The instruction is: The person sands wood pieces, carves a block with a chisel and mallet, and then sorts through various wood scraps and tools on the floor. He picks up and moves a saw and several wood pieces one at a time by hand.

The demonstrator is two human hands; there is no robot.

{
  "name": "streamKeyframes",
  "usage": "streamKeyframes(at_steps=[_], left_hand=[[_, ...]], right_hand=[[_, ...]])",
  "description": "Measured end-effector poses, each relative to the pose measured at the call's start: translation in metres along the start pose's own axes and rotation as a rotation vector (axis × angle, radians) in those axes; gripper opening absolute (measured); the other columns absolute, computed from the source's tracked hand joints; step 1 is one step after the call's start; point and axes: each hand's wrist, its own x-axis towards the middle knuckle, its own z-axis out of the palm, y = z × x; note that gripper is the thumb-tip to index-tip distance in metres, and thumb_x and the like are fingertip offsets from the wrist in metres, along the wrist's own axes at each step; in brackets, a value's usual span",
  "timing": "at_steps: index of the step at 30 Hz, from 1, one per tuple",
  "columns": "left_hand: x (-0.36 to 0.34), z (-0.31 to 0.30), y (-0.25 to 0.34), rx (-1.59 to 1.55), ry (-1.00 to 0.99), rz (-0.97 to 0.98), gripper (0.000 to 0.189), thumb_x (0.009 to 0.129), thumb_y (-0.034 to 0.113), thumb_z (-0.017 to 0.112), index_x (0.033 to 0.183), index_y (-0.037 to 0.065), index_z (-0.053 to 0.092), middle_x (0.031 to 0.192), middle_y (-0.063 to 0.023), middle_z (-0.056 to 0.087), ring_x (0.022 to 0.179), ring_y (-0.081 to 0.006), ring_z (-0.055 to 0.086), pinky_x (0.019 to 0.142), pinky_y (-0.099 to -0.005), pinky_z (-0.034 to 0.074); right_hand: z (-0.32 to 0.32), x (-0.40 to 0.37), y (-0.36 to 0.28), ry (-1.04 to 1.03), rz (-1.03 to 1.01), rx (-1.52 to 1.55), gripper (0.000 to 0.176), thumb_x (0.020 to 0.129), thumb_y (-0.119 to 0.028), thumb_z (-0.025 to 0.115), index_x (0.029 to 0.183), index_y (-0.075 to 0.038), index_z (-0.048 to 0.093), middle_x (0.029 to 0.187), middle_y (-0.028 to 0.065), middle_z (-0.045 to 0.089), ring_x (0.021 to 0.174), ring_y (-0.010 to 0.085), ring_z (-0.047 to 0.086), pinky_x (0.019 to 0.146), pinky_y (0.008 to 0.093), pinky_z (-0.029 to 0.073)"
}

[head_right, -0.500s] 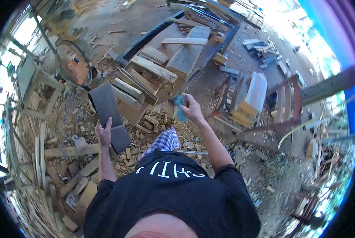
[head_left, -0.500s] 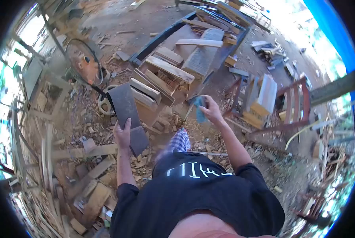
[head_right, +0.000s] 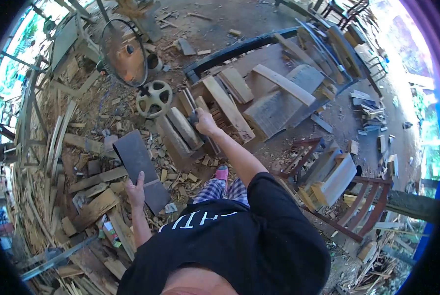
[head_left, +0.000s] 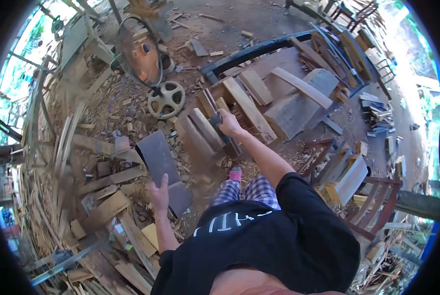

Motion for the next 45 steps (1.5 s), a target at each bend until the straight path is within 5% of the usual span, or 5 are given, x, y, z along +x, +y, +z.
streamKeyframes(at_steps=[10,16,25,32,45], left_hand=[[-0.025,0.037,0.049,0.069,0.116,-0.086,0.028,0.092,0.020,0.065,0.105,-0.005,0.065,0.099,-0.0098,0.069,0.087,-0.0157,0.061,0.083,-0.0311,0.047],[-0.025,0.127,0.098,0.071,0.091,-0.085,0.032,0.092,0.023,0.065,0.103,-0.007,0.065,0.097,-0.0124,0.070,0.085,-0.0184,0.063,0.081,-0.0339,0.048],[-0.002,0.254,0.121,-0.011,-0.104,-0.205,0.035,0.089,0.023,0.069,0.106,-0.006,0.063,0.097,-0.0114,0.068,0.090,-0.0193,0.062,0.091,-0.0303,0.046],[0.044,0.302,0.091,0.149,0.091,0.002,0.050,0.086,0.027,0.072,0.117,-0.006,0.051,0.107,-0.0166,0.063,0.098,-0.0262,0.059,0.091,-0.0360,0.044],[0.088,0.313,0.036,0.271,-0.001,-0.148,0.076,0.086,0.032,0.068,0.140,-0.007,0.029,0.131,-0.0312,0.048,0.120,-0.0411,0.050,0.102,-0.0418,0.040]], right_hand=[[-0.105,-0.052,-0.100,-0.089,0.022,0.109,0.023,0.085,-0.015,0.067,0.105,-0.004,0.063,0.091,0.0131,0.062,0.076,0.0195,0.059,0.070,0.0324,0.048],[-0.279,-0.118,-0.225,-0.528,-1.028,0.821,0.028,0.095,-0.006,0.054,0.121,0.002,0.060,0.114,0.0156,0.066,0.095,0.0202,0.067,0.078,0.0299,0.053],[-0.392,-0.133,-0.236,-1.534,-0.627,1.581,0.035,0.091,-0.011,0.063,0.120,0.008,0.058,0.092,0.0159,0.065,0.069,0.0145,0.062,0.061,0.0272,0.048],[-0.368,-0.167,-0.246,-1.267,-0.832,2.020,0.044,0.096,-0.017,0.051,0.124,0.017,0.051,0.047,-0.0076,0.030,0.035,0.0034,0.028,0.036,0.0240,0.019],[-0.391,-0.052,0.024,0.021,0.210,-0.842,0.078,0.078,-0.048,0.072,0.142,-0.017,0.040,0.127,0.0205,0.048,0.119,0.0406,0.046,0.096,0.0517,0.040]])
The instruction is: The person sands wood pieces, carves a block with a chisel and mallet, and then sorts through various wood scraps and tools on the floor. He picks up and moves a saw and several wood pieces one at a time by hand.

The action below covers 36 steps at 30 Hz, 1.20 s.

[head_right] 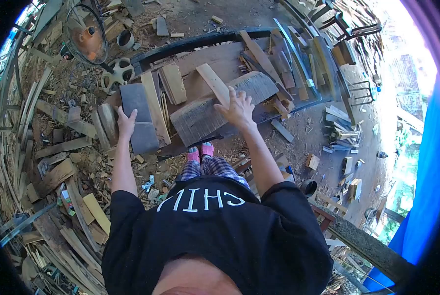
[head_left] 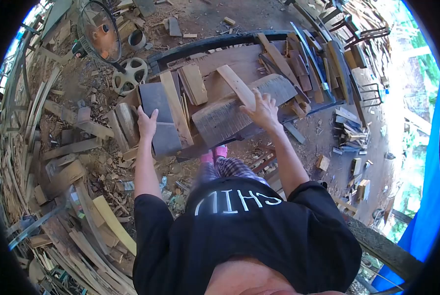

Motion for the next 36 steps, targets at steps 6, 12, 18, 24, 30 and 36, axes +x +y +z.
streamKeyframes(at_steps=[6,12,18,24,30,36], left_hand=[[-0.010,0.000,0.034,0.405,-0.032,-0.045,0.083,0.086,0.027,0.067,0.147,-0.001,0.017,0.141,-0.0341,0.031,0.126,-0.0459,0.040,0.106,-0.0443,0.036],[-0.010,0.014,0.043,0.629,0.032,0.048,0.085,0.084,0.026,0.069,0.149,0.007,0.019,0.146,-0.0265,0.030,0.133,-0.0426,0.032,0.109,-0.0520,0.030],[-0.027,0.073,0.076,0.190,-0.039,0.360,0.069,0.084,0.034,0.070,0.139,0.004,0.040,0.129,-0.0205,0.050,0.121,-0.0354,0.046,0.102,-0.0449,0.037],[-0.068,0.170,0.146,-0.619,-0.407,0.042,0.057,0.091,0.034,0.065,0.125,-0.007,0.045,0.108,-0.0171,0.058,0.095,-0.0212,0.057,0.085,-0.0346,0.047],[-0.059,0.205,0.173,-0.907,-0.337,-0.128,0.041,0.093,0.031,0.063,0.112,-0.004,0.051,0.103,-0.0121,0.059,0.089,-0.0154,0.056,0.077,-0.0311,0.048],[-0.074,0.220,0.232,-0.196,-0.249,0.159,0.048,0.092,0.046,0.059,0.088,-0.001,0.063,0.079,-0.0136,0.069,0.073,-0.0260,0.066,0.069,-0.0396,0.050]], right_hand=[[0.067,0.009,0.021,-0.014,-0.012,-0.070,0.078,0.078,-0.041,0.072,0.144,-0.019,0.037,0.125,0.0232,0.047,0.113,0.0429,0.050,0.093,0.0516,0.044],[0.080,-0.012,0.058,0.058,-0.086,0.553,0.058,0.084,-0.026,0.067,0.136,-0.015,0.044,0.098,0.0162,0.058,0.086,0.0287,0.061,0.072,0.0425,0.052],[0.043,-0.058,0.044,-0.359,0.189,1.534,0.060,0.091,-0.018,0.062,0.145,-0.017,0.036,0.089,0.0027,0.057,0.065,0.0092,0.053,0.055,0.0242,0.047],[0.052,-0.066,0.031,-0.099,-0.217,0.904,0.062,0.087,-0.018,0.068,0.142,-0.014,0.041,0.100,0.0121,0.055,0.088,0.0233,0.056,0.077,0.0328,0.047],[0.011,-0.051,0.064,-0.012,-0.539,0.533,0.059,0.085,-0.022,0.069,0.138,-0.012,0.045,0.111,0.0202,0.053,0.105,0.0362,0.052,0.090,0.0418,0.045],[-0.009,0.009,0.202,0.239,-0.362,0.265,0.040,0.078,-0.014,0.069,0.117,-0.008,0.059,0.107,0.0143,0.056,0.098,0.0346,0.053,0.084,0.0446,0.045]])
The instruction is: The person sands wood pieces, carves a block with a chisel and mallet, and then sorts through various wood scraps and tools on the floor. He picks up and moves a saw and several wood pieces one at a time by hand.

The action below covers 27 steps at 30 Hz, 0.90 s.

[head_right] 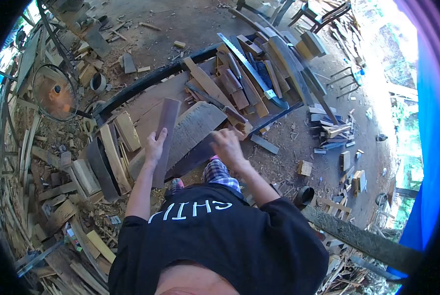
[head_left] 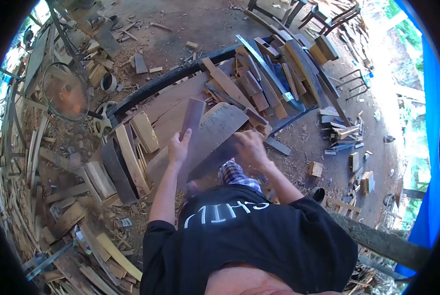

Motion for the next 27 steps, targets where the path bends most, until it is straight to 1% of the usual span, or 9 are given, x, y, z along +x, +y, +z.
streamKeyframes(at_steps=[1,3,4,5,7,13,17,22,27], left_hand=[[-0.001,0.010,0.008,0.022,0.005,-0.009,0.048,0.092,0.046,0.059,0.088,-0.001,0.063,0.079,-0.0136,0.069,0.073,-0.0260,0.066,0.069,-0.0396,0.050],[-0.001,0.027,0.023,0.407,0.032,0.107,0.047,0.092,0.047,0.058,0.088,0.000,0.064,0.077,-0.0180,0.068,0.073,-0.0372,0.065,0.070,-0.0477,0.049],[0.003,0.035,0.019,0.514,-0.054,0.027,0.045,0.089,0.052,0.059,0.097,0.008,0.064,0.083,-0.0147,0.065,0.081,-0.0395,0.062,0.077,-0.0461,0.048],[0.005,0.044,0.015,0.533,-0.057,0.019,0.045,0.089,0.052,0.059,0.097,0.008,0.064,0.083,-0.0147,0.065,0.081,-0.0395,0.062,0.077,-0.0461,0.048],[0.003,0.059,0.014,0.628,0.066,0.295,0.046,0.087,0.048,0.062,0.113,0.011,0.059,0.105,-0.0117,0.060,0.100,-0.0333,0.056,0.086,-0.0453,0.043],[-0.016,0.085,0.016,0.709,0.088,0.335,0.064,0.083,0.045,0.067,0.137,0.018,0.046,0.122,-0.0096,0.045,0.114,-0.0316,0.042,0.094,-0.0495,0.034],[-0.018,0.092,0.012,0.756,0.177,0.346,0.065,0.082,0.043,0.068,0.138,0.019,0.045,0.119,-0.0096,0.046,0.112,-0.0317,0.044,0.093,-0.0489,0.035],[-0.015,0.092,0.014,0.739,0.100,0.271,0.065,0.081,0.041,0.069,0.137,0.018,0.046,0.120,-0.0084,0.047,0.113,-0.0307,0.044,0.093,-0.0478,0.036],[-0.007,0.097,0.023,0.681,0.057,0.310,0.062,0.080,0.039,0.070,0.135,0.018,0.048,0.118,-0.0069,0.048,0.112,-0.0298,0.046,0.093,-0.0472,0.037]], right_hand=[[-0.008,0.007,0.026,0.053,0.021,-0.038,0.038,0.077,-0.013,0.069,0.113,-0.008,0.060,0.106,0.0137,0.056,0.096,0.0340,0.053,0.083,0.0450,0.045],[-0.019,0.019,0.070,0.119,0.091,-0.123,0.036,0.076,-0.011,0.069,0.111,-0.008,0.060,0.106,0.0132,0.056,0.097,0.0334,0.053,0.080,0.0442,0.045],[-0.025,0.025,0.085,0.110,0.105,-0.158,0.038,0.077,-0.015,0.069,0.114,-0.008,0.060,0.106,0.0126,0.055,0.098,0.0329,0.052,0.079,0.0439,0.044],[-0.025,0.033,0.096,0.105,0.111,-0.139,0.038,0.077,-0.015,0.069,0.114,-0.008,0.060,0.106,0.0126,0.055,0.098,0.0329,0.052,0.079,0.0439,0.044],[-0.025,0.047,0.113,0.059,0.131,-0.180,0.044,0.078,-0.021,0.070,0.118,-0.009,0.058,0.106,0.0128,0.055,0.099,0.0327,0.052,0.079,0.0441,0.043],[-0.001,0.075,0.132,-0.035,0.110,-0.148,0.047,0.079,-0.023,0.070,0.121,-0.009,0.054,0.108,0.0147,0.052,0.101,0.0336,0.052,0.080,0.0447,0.045],[0.001,0.083,0.134,-0.087,0.183,-0.086,0.040,0.081,-0.015,0.065,0.118,-0.007,0.053,0.107,0.0184,0.052,0.100,0.0376,0.053,0.082,0.0460,0.047],[-0.021,0.084,0.137,-0.218,0.244,0.082,0.030,0.083,-0.006,0.056,0.112,-0.002,0.050,0.106,0.0241,0.050,0.100,0.0420,0.053,0.086,0.0472,0.045],[-0.035,0.060,0.111,-0.100,0.235,0.295,0.019,0.089,-0.014,0.055,0.102,-0.001,0.050,0.101,0.0261,0.055,0.096,0.0449,0.055,0.081,0.0482,0.045]])
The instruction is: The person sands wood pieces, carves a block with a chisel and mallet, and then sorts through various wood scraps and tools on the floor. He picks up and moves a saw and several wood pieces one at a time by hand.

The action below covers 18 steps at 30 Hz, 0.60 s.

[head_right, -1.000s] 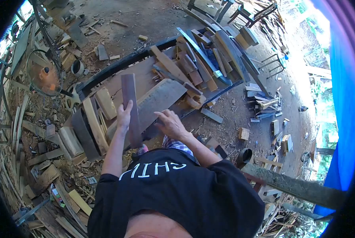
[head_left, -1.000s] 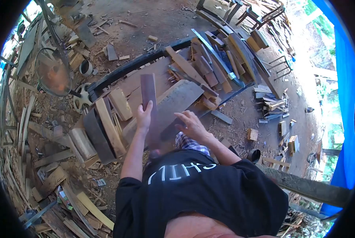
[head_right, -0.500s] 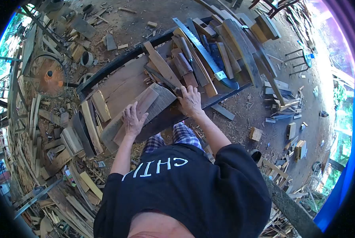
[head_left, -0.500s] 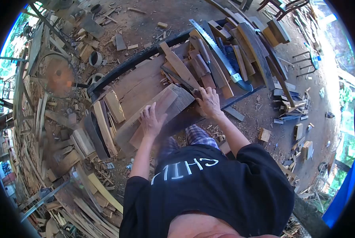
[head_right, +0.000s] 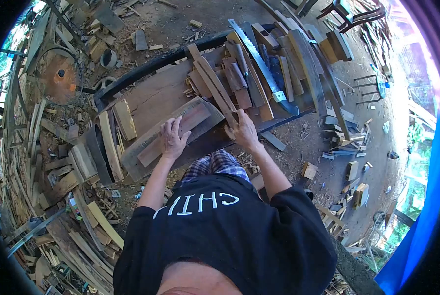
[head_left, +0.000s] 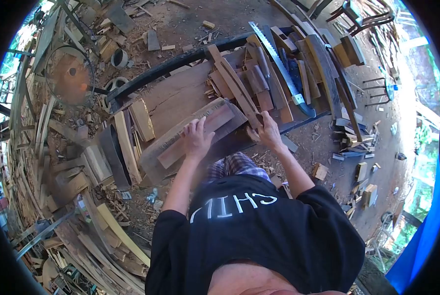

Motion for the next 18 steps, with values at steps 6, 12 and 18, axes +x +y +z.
streamKeyframes(at_steps=[6,12,18], left_hand=[[0.026,0.017,0.017,-0.118,0.088,0.036,0.047,0.082,0.038,0.068,0.123,0.019,0.057,0.113,-0.0073,0.051,0.107,-0.0292,0.047,0.093,-0.0458,0.037],[0.056,0.044,0.037,-0.169,0.117,0.025,0.034,0.083,0.041,0.067,0.108,0.019,0.060,0.108,-0.0063,0.053,0.104,-0.0300,0.050,0.089,-0.0463,0.038],[0.060,0.048,0.041,-0.141,0.120,-0.068,0.035,0.084,0.042,0.066,0.109,0.017,0.060,0.108,-0.0083,0.053,0.105,-0.0306,0.050,0.093,-0.0458,0.038]], right_hand=[[0.033,-0.053,-0.011,0.095,-0.011,0.047,0.019,0.097,-0.020,0.049,0.104,-0.003,0.052,0.096,0.0243,0.059,0.090,0.0443,0.058,0.077,0.0477,0.046],[0.050,-0.080,-0.006,0.158,0.017,-0.067,0.017,0.097,-0.022,0.049,0.101,-0.005,0.051,0.092,0.0203,0.058,0.084,0.0429,0.060,0.070,0.0504,0.048],[0.044,-0.081,-0.002,0.186,0.031,-0.111,0.017,0.096,-0.024,0.050,0.098,-0.007,0.051,0.088,0.0163,0.059,0.076,0.0388,0.061,0.062,0.0471,0.049]])
